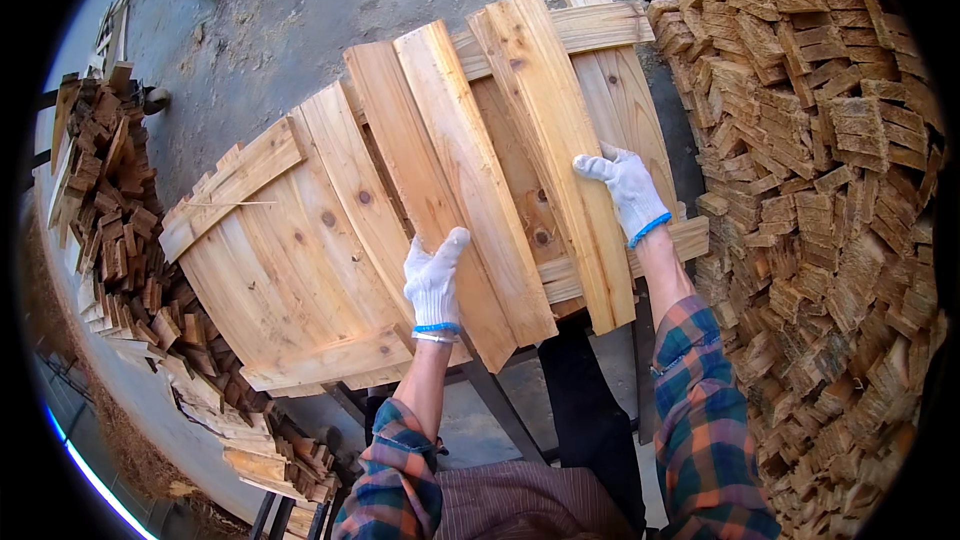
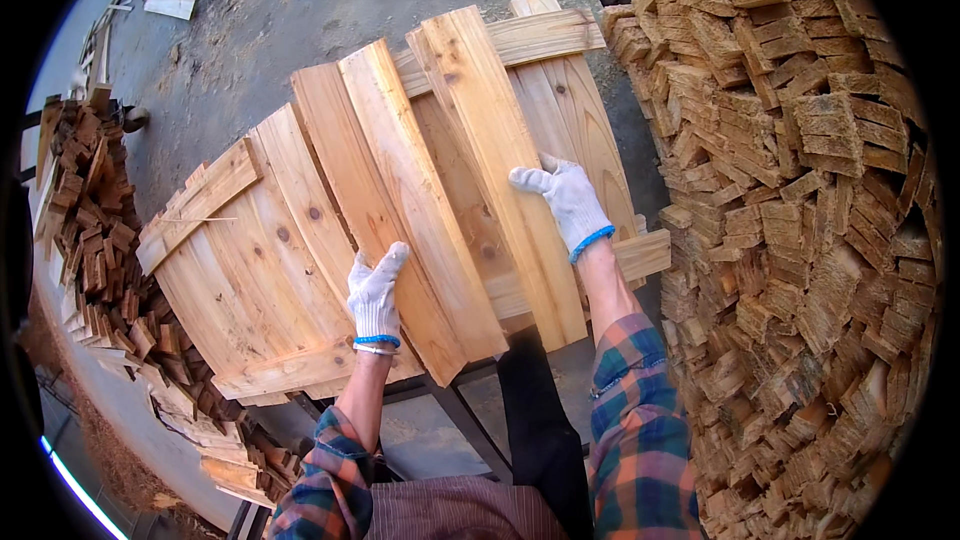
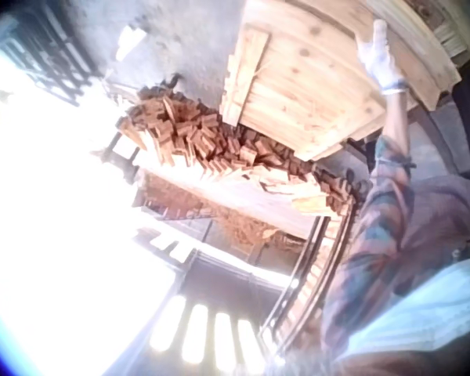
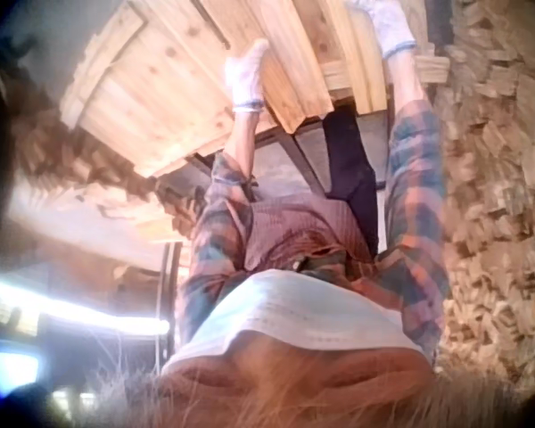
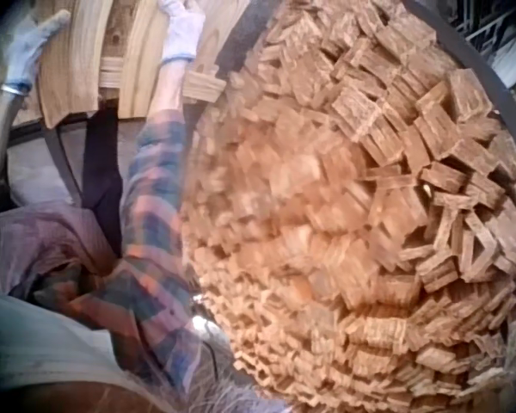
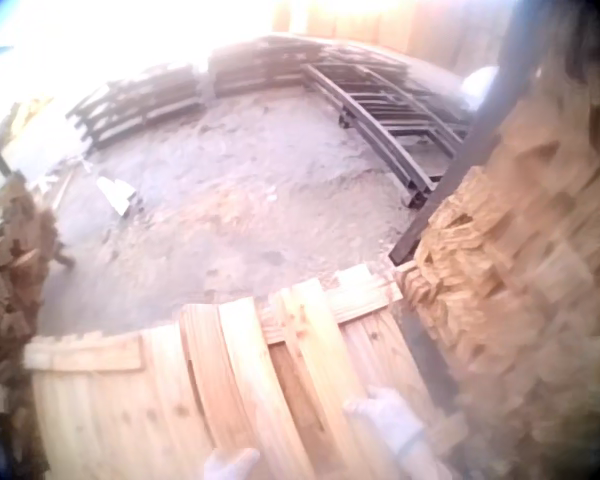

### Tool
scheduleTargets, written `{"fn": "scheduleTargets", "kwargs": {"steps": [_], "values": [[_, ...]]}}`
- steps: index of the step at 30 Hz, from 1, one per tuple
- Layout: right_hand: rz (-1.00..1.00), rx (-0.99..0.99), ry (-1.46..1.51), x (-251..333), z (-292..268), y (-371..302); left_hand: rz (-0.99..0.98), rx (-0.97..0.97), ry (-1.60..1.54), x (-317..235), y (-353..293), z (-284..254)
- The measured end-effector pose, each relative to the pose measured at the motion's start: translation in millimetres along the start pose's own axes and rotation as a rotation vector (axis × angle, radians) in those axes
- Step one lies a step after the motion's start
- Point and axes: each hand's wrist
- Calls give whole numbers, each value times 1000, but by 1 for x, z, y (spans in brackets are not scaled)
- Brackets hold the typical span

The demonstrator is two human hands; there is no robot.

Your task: The person repeatedly picks up wooden planks from a pile and places them onto a wooden pallet. The person wears gloves and a plaid shirt while performing the task in a workshop environment.

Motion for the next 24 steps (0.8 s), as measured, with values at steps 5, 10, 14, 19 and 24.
{"fn": "scheduleTargets", "kwargs": {"steps": [5, 10, 14, 19, 24], "values": [[-33, -15, -32, -6, 7, 7, 98, 38, -58, 3, -1, 7], [10, 83, -112, -6, -4, 10, 752, -40, 568, 15, -48, -61], [0, 27, -54, -33, 23, -4, 768, -95, 783, 12, 24, -108], [-2, 93, -129, -24, 41, -5, 815, -124, 1197, 43, 36, -104], [-208, -248, -1142, 3, 69, -23, 736, -103, 1221, 41, 37, -104]]}}
Point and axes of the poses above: each hand's wrist, its own y-axis towards the middle knuckle, its own z-axis out of the palm, x = y × z, and after that the axes turned 8 degrees about -x, right-handed
